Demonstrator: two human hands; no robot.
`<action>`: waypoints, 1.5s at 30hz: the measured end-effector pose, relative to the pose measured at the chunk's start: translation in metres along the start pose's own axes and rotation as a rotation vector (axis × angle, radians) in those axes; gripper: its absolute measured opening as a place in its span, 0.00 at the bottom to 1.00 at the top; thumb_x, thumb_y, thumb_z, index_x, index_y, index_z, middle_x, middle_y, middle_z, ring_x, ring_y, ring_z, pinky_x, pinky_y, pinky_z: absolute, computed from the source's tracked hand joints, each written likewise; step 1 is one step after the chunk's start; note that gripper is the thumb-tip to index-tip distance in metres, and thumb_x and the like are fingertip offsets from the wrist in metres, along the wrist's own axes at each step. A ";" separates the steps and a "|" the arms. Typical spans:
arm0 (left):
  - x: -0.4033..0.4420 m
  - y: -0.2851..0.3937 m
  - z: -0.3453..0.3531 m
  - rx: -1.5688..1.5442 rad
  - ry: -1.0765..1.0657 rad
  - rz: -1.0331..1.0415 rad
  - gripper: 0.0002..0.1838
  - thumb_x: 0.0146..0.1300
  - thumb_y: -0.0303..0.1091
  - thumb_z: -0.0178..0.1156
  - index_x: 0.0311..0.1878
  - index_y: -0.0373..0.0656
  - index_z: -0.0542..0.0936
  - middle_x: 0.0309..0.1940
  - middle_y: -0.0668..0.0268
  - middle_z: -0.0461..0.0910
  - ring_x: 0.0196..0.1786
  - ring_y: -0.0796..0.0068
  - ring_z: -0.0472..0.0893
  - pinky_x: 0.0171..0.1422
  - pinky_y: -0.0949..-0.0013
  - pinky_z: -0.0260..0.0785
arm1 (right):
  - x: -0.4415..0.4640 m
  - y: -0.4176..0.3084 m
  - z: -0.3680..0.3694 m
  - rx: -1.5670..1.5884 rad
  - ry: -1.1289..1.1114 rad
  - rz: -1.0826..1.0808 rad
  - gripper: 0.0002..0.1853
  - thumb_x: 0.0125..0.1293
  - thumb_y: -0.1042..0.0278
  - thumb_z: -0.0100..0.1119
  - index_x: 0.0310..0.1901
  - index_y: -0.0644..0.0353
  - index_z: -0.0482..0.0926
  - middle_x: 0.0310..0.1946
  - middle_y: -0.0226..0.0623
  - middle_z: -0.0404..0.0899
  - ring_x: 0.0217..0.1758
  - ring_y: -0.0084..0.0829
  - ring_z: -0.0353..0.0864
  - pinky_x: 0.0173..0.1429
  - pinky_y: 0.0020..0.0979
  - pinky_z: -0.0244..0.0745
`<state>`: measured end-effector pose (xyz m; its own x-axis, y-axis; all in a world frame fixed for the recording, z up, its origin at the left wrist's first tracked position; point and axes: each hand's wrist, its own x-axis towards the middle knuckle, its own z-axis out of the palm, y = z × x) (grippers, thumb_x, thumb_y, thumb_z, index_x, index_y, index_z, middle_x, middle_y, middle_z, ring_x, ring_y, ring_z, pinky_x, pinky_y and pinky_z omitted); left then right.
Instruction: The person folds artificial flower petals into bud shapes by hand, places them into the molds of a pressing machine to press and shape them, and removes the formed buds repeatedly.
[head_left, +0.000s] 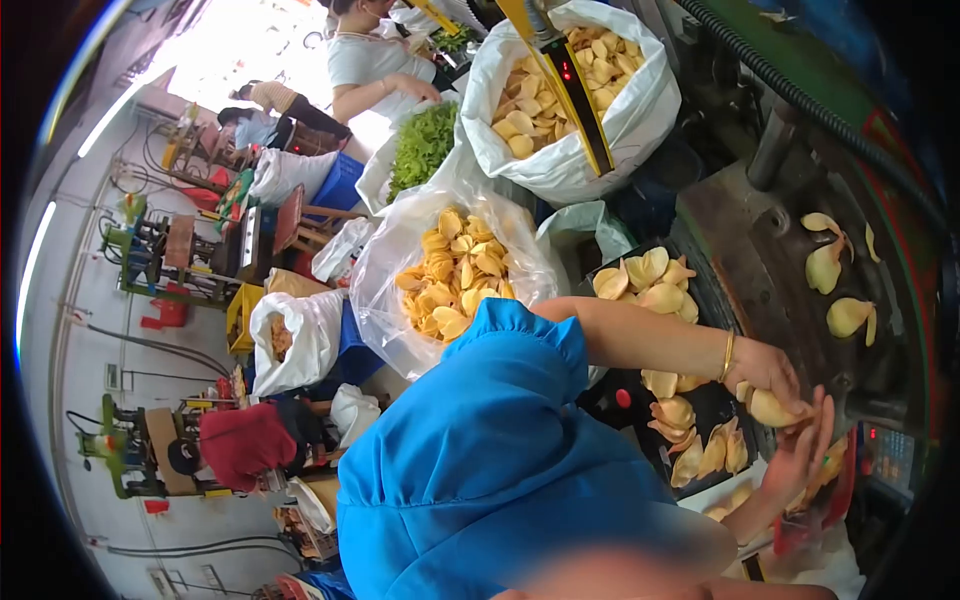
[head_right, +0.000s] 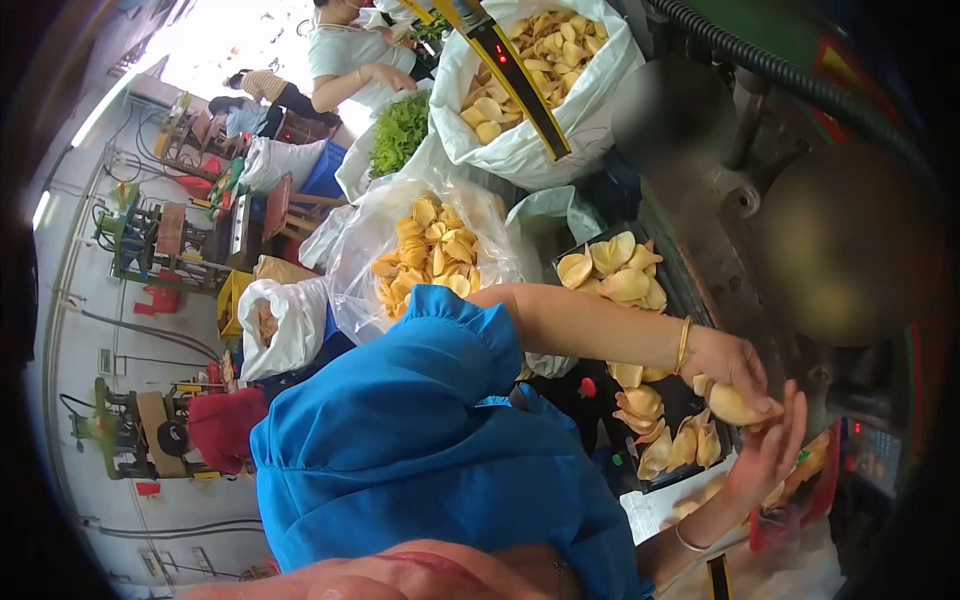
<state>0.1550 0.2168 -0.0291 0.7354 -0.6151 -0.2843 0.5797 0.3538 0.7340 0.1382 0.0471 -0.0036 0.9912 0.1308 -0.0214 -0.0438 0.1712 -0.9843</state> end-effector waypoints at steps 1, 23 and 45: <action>-0.001 -0.005 -0.001 -0.123 -0.085 -0.064 0.11 0.60 0.34 0.68 0.39 0.37 0.82 0.31 0.69 0.81 0.33 0.82 0.77 0.37 0.79 0.71 | -0.005 -0.006 0.004 0.115 -0.097 0.014 0.15 0.67 0.72 0.55 0.54 0.65 0.76 0.53 0.42 0.76 0.51 0.30 0.76 0.57 0.26 0.71; 0.033 0.089 -0.020 1.056 0.588 0.698 0.03 0.59 0.25 0.64 0.36 0.38 0.83 0.24 0.72 0.79 0.22 0.85 0.67 0.27 0.82 0.59 | 0.177 -0.017 -0.020 -1.091 0.296 -0.493 0.08 0.63 0.75 0.62 0.44 0.63 0.83 0.37 0.32 0.86 0.35 0.27 0.85 0.37 0.26 0.78; 0.114 0.102 -0.037 1.723 0.737 1.188 0.05 0.53 0.31 0.64 0.34 0.44 0.84 0.30 0.70 0.80 0.27 0.68 0.76 0.31 0.68 0.69 | 0.178 0.012 -0.023 -1.125 0.234 -0.903 0.09 0.61 0.68 0.61 0.43 0.48 0.85 0.40 0.21 0.86 0.37 0.30 0.85 0.39 0.27 0.78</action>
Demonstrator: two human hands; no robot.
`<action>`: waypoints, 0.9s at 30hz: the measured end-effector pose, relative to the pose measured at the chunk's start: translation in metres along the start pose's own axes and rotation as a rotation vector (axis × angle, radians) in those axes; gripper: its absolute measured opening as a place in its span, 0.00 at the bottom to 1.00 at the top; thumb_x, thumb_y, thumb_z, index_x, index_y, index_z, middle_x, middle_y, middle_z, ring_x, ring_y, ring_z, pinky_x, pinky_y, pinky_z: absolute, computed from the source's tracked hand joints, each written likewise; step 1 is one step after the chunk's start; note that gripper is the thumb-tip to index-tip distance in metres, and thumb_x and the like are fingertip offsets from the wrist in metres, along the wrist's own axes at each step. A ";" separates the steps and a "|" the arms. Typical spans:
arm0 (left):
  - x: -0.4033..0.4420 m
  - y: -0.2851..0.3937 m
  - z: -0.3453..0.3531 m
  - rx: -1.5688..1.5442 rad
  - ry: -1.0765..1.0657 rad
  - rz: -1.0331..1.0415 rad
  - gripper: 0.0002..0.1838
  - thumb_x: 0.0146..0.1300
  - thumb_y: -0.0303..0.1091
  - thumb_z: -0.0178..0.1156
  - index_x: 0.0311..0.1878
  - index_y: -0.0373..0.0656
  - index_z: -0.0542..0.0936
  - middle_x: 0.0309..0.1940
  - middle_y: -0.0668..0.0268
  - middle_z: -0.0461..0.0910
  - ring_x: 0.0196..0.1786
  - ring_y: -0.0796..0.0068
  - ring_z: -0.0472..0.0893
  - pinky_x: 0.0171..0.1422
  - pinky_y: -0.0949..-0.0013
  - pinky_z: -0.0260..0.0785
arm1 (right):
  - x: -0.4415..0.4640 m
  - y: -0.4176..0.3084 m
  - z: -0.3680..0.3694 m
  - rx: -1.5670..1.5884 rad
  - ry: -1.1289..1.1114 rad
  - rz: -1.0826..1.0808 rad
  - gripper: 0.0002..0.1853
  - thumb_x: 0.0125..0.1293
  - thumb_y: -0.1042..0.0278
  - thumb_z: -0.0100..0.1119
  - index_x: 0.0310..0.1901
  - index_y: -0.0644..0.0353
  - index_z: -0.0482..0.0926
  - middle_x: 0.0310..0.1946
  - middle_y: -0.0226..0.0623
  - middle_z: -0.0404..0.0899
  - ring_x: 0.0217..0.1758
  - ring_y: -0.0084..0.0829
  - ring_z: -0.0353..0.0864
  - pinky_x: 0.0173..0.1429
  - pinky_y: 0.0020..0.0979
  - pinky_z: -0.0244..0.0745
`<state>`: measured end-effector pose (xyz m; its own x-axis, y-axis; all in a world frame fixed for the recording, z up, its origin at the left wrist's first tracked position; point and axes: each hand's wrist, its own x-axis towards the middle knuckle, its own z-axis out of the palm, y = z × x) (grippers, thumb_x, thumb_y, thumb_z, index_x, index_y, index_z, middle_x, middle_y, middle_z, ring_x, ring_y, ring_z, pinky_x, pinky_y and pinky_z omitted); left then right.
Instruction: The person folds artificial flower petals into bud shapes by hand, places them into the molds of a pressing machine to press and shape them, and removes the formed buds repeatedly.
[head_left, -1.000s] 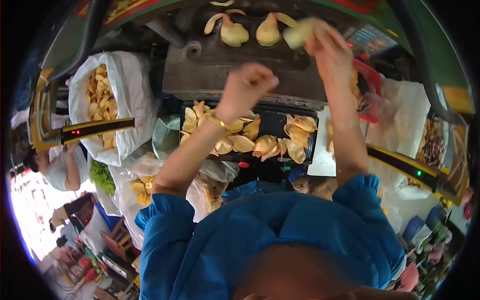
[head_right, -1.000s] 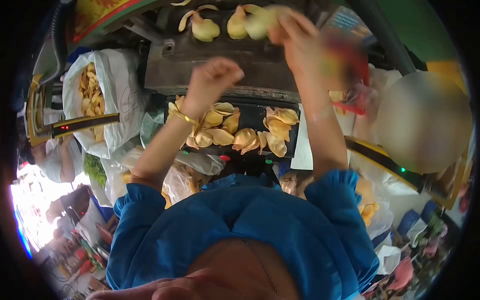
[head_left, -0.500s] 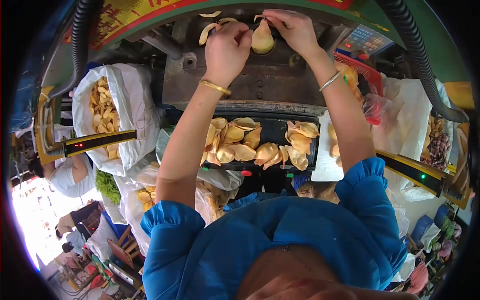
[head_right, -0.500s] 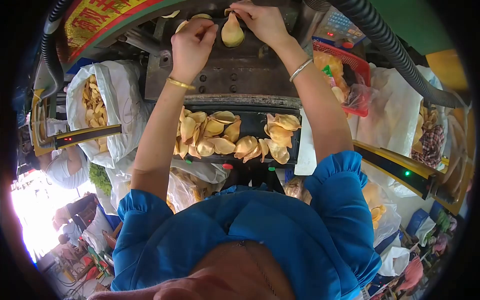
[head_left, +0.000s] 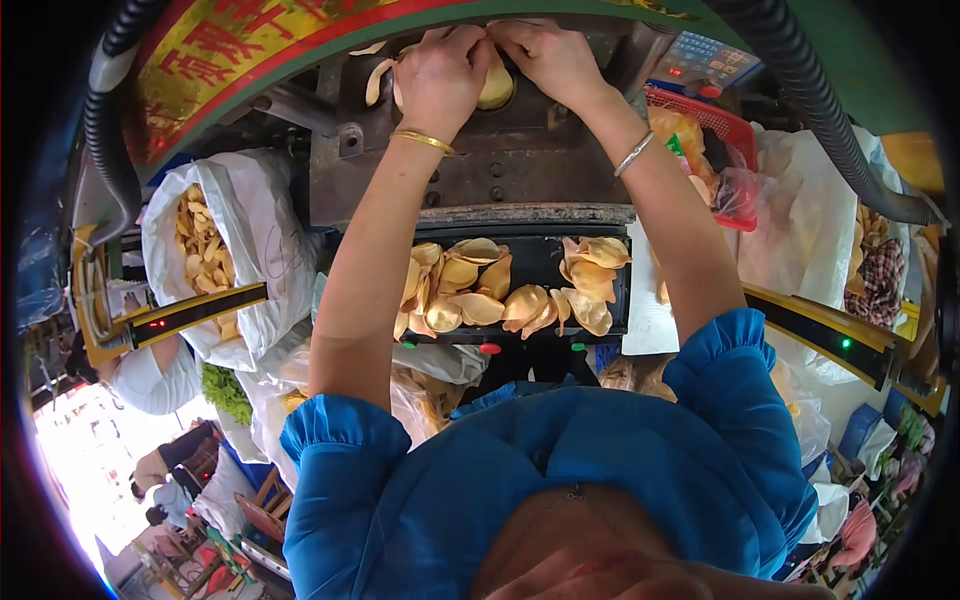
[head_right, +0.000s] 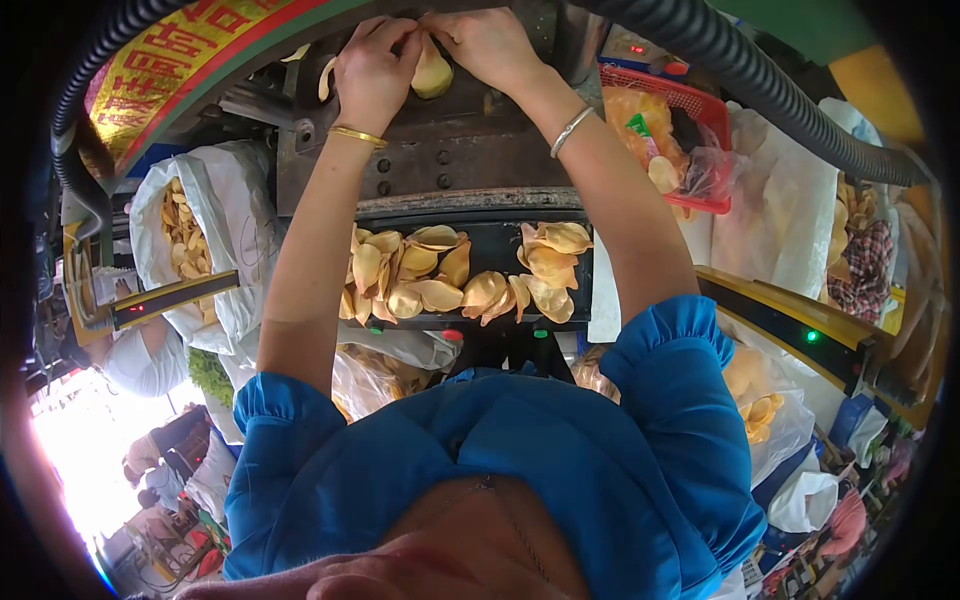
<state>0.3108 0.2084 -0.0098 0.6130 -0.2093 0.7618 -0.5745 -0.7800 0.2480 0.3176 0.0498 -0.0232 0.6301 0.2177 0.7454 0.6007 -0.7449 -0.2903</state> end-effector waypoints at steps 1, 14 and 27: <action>0.000 0.000 0.001 0.012 -0.005 0.017 0.05 0.53 0.31 0.64 0.34 0.45 0.84 0.30 0.70 0.80 0.27 0.67 0.77 0.32 0.68 0.69 | -0.001 0.001 0.001 -0.017 -0.011 0.015 0.09 0.61 0.67 0.61 0.43 0.47 0.85 0.40 0.20 0.86 0.36 0.30 0.85 0.38 0.27 0.78; 0.008 -0.011 0.010 0.075 -0.037 0.148 0.04 0.52 0.35 0.61 0.30 0.49 0.83 0.24 0.65 0.81 0.22 0.57 0.76 0.26 0.60 0.68 | 0.000 0.003 -0.002 -0.117 -0.239 0.182 0.08 0.62 0.60 0.57 0.41 0.43 0.85 0.36 0.28 0.86 0.30 0.42 0.84 0.31 0.36 0.77; -0.011 0.040 -0.050 -0.273 -0.076 -0.154 0.03 0.51 0.26 0.62 0.31 0.42 0.83 0.21 0.64 0.78 0.20 0.64 0.71 0.28 0.65 0.67 | -0.006 0.029 0.017 0.017 -0.209 0.157 0.12 0.67 0.55 0.49 0.40 0.48 0.82 0.31 0.29 0.83 0.27 0.34 0.79 0.31 0.36 0.71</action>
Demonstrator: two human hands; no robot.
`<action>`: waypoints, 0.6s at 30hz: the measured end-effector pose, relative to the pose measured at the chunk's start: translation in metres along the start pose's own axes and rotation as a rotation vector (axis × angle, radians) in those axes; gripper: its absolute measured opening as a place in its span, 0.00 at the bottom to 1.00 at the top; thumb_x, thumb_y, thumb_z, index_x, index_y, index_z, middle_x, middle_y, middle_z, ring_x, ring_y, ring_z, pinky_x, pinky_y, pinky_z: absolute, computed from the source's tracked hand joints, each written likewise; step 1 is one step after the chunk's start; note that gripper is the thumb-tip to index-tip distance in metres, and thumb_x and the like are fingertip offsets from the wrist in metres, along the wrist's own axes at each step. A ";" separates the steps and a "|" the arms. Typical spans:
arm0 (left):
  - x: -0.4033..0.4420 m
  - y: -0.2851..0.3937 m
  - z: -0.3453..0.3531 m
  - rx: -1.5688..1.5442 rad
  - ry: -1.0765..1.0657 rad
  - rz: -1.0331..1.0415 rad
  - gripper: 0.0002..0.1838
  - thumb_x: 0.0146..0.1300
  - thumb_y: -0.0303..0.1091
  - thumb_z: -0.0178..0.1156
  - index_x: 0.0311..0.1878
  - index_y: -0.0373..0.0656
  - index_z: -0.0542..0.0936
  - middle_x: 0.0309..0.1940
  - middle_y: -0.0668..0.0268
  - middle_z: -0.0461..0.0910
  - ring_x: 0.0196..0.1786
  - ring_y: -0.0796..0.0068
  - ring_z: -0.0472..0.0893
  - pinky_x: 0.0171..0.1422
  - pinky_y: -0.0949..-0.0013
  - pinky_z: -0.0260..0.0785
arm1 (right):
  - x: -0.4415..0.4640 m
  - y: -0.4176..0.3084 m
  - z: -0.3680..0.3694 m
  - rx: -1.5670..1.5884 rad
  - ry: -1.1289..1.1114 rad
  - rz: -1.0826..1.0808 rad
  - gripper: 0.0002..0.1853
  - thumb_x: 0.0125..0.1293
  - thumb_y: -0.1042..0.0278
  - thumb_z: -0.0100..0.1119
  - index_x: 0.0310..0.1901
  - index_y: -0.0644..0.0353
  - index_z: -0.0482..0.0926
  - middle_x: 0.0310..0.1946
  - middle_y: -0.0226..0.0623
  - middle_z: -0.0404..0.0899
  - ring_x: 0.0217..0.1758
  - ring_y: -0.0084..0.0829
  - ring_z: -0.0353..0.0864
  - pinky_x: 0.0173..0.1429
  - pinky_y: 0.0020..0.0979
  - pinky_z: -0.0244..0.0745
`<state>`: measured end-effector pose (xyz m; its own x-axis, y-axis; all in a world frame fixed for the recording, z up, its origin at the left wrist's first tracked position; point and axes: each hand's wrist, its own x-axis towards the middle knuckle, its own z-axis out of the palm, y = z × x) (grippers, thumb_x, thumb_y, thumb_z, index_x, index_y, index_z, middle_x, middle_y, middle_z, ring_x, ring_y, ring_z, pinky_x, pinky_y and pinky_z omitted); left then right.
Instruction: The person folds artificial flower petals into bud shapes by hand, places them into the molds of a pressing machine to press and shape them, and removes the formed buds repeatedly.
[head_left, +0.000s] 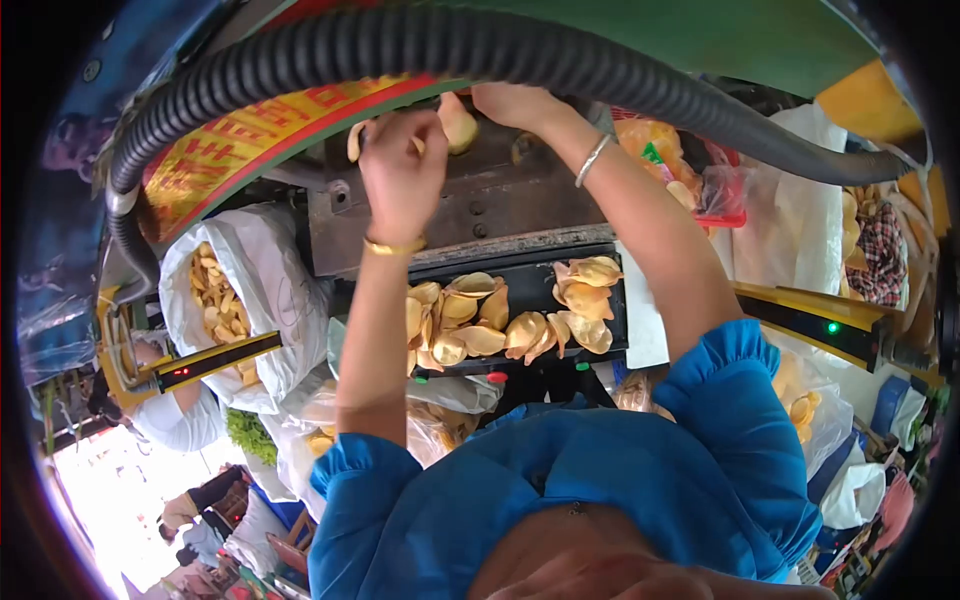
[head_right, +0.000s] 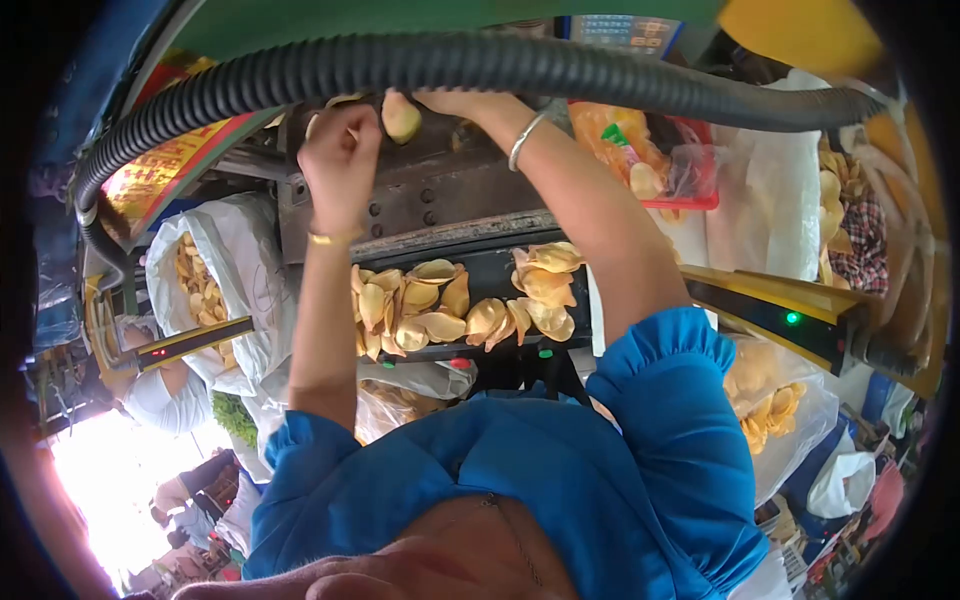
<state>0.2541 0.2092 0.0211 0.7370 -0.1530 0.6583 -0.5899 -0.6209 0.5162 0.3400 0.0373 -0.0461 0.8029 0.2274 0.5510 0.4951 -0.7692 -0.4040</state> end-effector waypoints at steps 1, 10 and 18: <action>-0.017 0.006 -0.006 -0.026 -0.025 -0.061 0.05 0.51 0.24 0.63 0.32 0.41 0.83 0.22 0.65 0.77 0.20 0.66 0.70 0.28 0.67 0.66 | -0.001 -0.002 0.002 0.017 0.001 -0.002 0.12 0.67 0.55 0.49 0.40 0.48 0.82 0.31 0.29 0.83 0.27 0.34 0.79 0.31 0.36 0.71; -0.028 -0.008 -0.001 0.184 0.010 0.087 0.06 0.54 0.26 0.61 0.36 0.41 0.82 0.35 0.67 0.80 0.24 0.66 0.75 0.30 0.70 0.68 | -0.026 -0.008 -0.028 0.113 -0.137 0.215 0.20 0.63 0.68 0.51 0.56 0.48 0.79 0.45 0.35 0.84 0.50 0.42 0.80 0.50 0.35 0.72; -0.025 -0.022 0.016 0.350 -0.191 0.024 0.06 0.56 0.30 0.60 0.35 0.41 0.82 0.33 0.67 0.82 0.27 0.63 0.78 0.31 0.69 0.70 | -0.023 -0.024 -0.046 -0.281 -0.228 -0.015 0.19 0.58 0.79 0.51 0.51 0.55 0.81 0.47 0.31 0.83 0.64 0.38 0.72 0.58 0.34 0.71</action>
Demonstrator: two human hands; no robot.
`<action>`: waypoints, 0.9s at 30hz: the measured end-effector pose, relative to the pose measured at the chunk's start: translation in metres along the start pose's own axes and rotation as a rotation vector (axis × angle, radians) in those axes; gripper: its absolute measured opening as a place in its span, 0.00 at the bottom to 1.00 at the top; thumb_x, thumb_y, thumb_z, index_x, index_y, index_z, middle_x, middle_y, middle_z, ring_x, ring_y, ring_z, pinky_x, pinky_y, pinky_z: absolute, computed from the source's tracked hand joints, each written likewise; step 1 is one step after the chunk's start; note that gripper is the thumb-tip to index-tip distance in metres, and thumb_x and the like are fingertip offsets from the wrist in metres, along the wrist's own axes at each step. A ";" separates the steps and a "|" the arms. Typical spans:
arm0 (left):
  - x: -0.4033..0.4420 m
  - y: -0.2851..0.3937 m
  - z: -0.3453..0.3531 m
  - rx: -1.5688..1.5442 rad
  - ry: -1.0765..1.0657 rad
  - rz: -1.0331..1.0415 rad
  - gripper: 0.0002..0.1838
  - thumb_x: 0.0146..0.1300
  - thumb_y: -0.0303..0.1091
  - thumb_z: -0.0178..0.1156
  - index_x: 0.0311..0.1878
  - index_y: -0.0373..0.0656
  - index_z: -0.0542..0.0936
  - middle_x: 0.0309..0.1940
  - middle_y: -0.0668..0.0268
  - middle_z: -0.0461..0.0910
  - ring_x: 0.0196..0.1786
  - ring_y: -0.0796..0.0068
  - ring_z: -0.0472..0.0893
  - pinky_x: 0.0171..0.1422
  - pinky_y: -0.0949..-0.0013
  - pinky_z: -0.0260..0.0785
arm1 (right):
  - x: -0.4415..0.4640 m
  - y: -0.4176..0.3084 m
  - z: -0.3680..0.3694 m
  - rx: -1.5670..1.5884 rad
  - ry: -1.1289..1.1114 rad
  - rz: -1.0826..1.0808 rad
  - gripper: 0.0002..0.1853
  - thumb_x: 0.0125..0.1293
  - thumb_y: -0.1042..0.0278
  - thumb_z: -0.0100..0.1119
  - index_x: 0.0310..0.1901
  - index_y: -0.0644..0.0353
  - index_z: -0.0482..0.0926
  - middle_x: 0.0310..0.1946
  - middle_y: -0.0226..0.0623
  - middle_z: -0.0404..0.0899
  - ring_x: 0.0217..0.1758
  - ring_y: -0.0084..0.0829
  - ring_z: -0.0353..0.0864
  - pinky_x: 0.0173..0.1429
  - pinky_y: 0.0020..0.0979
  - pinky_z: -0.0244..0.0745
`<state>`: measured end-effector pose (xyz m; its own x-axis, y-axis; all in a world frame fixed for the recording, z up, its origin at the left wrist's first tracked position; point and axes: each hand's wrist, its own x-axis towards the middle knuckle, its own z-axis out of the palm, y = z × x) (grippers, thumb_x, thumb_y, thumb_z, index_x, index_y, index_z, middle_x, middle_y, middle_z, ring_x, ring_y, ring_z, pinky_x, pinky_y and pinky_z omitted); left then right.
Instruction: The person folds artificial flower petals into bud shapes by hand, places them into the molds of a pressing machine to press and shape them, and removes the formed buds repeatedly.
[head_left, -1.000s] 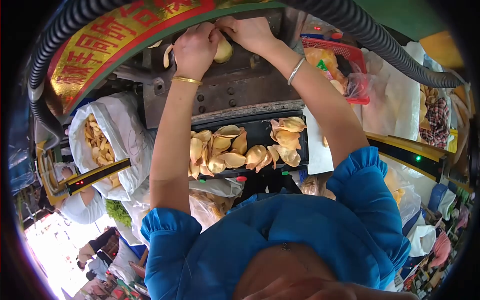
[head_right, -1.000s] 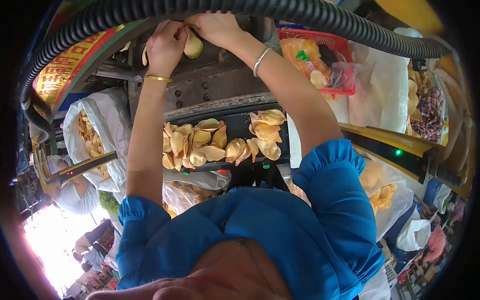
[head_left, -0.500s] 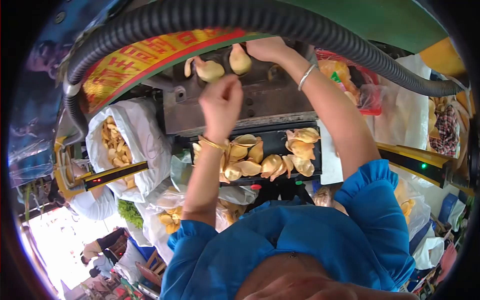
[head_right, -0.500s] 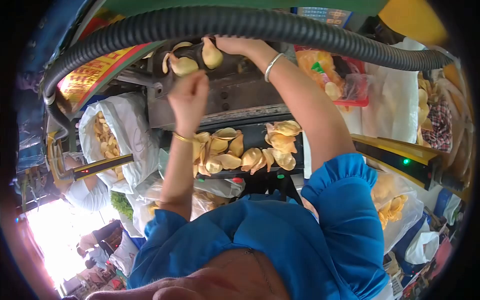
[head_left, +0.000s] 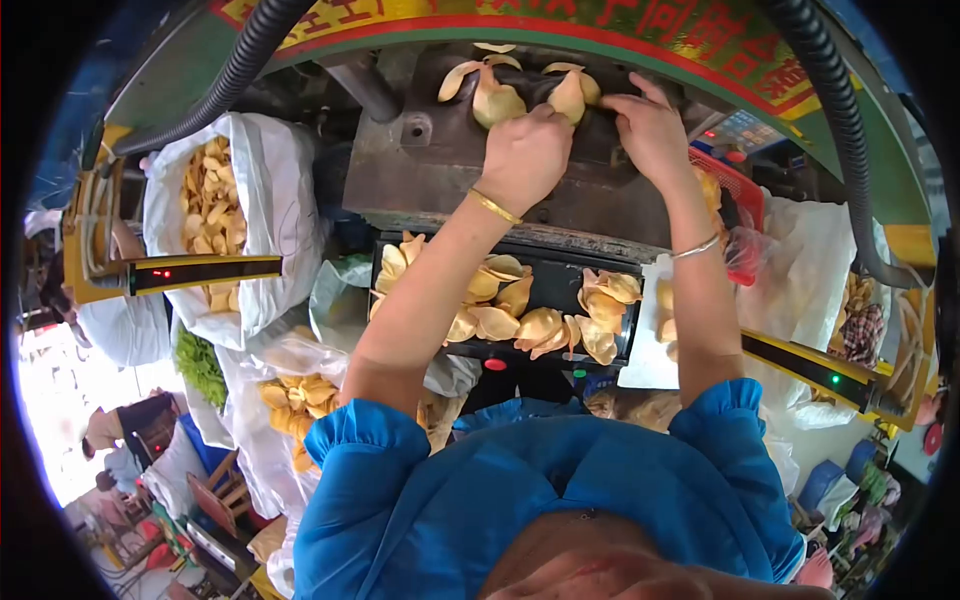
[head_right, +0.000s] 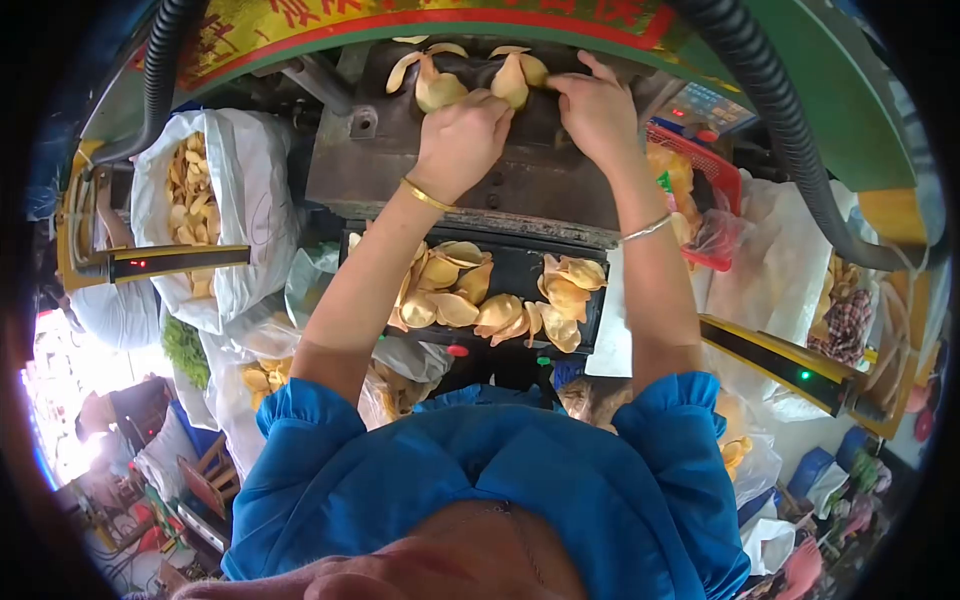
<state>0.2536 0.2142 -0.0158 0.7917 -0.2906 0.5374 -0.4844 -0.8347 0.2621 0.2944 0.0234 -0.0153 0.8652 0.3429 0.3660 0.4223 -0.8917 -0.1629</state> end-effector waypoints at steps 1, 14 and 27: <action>-0.001 0.000 -0.001 0.000 -0.015 0.016 0.05 0.56 0.29 0.60 0.35 0.41 0.82 0.33 0.67 0.82 0.27 0.65 0.78 0.30 0.70 0.69 | -0.001 0.002 -0.001 -0.042 -0.013 -0.020 0.18 0.58 0.78 0.51 0.50 0.56 0.81 0.45 0.31 0.84 0.63 0.39 0.73 0.59 0.35 0.71; 0.051 0.035 -0.030 -2.150 -0.014 -0.381 0.04 0.57 0.20 0.63 0.35 0.37 0.78 0.24 0.67 0.78 0.23 0.82 0.70 0.22 0.79 0.62 | -0.027 -0.029 -0.032 0.860 0.335 0.258 0.14 0.63 0.81 0.50 0.48 0.63 0.80 0.40 0.35 0.84 0.44 0.28 0.81 0.48 0.24 0.74; 0.087 0.048 0.003 -1.701 0.598 -0.339 0.06 0.55 0.16 0.60 0.35 0.36 0.78 0.30 0.62 0.80 0.27 0.76 0.75 0.20 0.75 0.64 | -0.002 -0.011 -0.024 0.848 0.333 0.491 0.09 0.65 0.77 0.49 0.42 0.65 0.80 0.28 0.35 0.80 0.28 0.27 0.79 0.33 0.24 0.71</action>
<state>0.3001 0.1480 0.0411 0.8859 0.2735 0.3746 -0.4602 0.6192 0.6362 0.2815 0.0254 0.0076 0.9293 -0.2171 0.2990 0.2064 -0.3660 -0.9074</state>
